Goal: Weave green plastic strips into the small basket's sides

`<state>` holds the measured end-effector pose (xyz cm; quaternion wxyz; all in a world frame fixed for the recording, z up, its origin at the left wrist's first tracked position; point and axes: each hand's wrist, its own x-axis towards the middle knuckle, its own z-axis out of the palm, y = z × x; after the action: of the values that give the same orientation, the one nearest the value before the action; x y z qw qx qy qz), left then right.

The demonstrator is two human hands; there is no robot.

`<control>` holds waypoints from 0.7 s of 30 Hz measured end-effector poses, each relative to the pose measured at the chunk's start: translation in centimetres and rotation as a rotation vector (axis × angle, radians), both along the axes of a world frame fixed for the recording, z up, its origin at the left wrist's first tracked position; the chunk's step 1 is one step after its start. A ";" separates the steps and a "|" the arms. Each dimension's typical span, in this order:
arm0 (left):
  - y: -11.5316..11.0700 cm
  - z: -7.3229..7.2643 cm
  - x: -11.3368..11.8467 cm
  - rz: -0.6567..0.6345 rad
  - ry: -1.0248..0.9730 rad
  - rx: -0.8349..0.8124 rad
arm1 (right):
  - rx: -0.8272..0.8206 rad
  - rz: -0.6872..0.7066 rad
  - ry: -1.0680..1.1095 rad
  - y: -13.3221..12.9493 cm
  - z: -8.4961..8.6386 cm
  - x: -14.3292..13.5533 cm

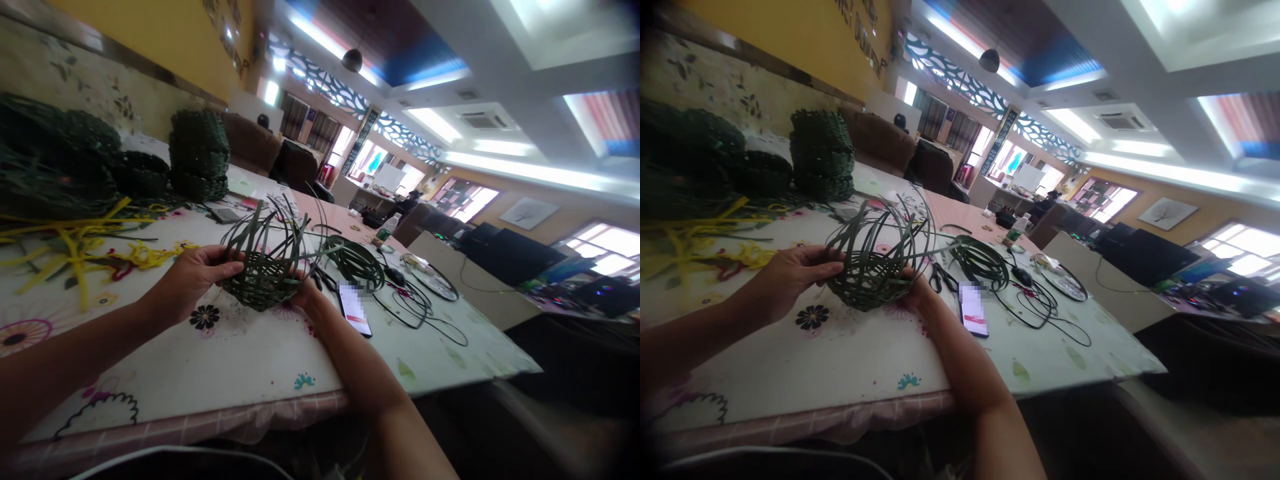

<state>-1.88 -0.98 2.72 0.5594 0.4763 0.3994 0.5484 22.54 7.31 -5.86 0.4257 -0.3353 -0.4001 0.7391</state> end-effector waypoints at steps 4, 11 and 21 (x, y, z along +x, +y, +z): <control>0.2 -0.3 0.0 0.038 -0.003 0.000 | -0.020 -0.013 0.035 -0.2 0.5 -0.2; 0.4 -0.9 0.0 0.032 0.002 0.065 | -0.039 -0.007 0.070 -0.6 0.9 -0.2; 0.3 -0.9 0.0 0.004 0.048 0.107 | -0.049 -0.002 0.062 -0.4 0.7 -0.2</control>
<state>-1.87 -0.72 1.87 0.5223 0.5177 0.3836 0.5586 22.31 6.92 -5.18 0.4303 -0.3227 -0.3683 0.7583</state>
